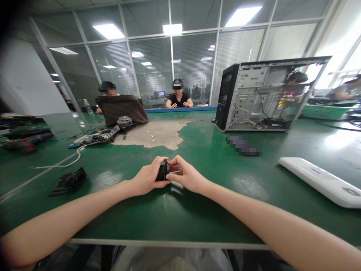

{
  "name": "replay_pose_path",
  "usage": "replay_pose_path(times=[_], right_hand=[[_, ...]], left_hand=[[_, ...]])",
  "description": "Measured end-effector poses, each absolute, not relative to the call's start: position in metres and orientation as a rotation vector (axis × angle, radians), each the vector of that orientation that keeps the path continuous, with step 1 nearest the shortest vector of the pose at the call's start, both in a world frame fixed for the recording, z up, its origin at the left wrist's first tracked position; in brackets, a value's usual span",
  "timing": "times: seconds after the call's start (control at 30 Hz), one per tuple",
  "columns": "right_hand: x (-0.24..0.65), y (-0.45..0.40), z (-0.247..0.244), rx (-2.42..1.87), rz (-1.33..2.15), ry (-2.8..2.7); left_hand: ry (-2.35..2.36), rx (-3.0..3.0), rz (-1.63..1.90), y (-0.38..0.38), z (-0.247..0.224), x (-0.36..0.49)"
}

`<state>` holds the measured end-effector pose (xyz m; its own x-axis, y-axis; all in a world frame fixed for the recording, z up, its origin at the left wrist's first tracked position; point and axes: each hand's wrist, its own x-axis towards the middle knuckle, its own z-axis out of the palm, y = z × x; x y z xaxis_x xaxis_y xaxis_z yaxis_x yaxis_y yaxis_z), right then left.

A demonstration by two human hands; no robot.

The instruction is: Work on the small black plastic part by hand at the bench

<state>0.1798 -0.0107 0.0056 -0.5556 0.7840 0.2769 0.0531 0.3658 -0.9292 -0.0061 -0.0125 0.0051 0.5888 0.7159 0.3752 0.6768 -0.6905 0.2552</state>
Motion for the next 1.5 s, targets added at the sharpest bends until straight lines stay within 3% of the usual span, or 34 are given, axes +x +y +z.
replay_pose_path(times=[1.5], right_hand=[[0.1797, -0.0113, 0.0035, -0.722, 1.206, -1.886]], left_hand=[[1.202, 2.679, 0.733, -0.0113, 0.0030, -0.0068]])
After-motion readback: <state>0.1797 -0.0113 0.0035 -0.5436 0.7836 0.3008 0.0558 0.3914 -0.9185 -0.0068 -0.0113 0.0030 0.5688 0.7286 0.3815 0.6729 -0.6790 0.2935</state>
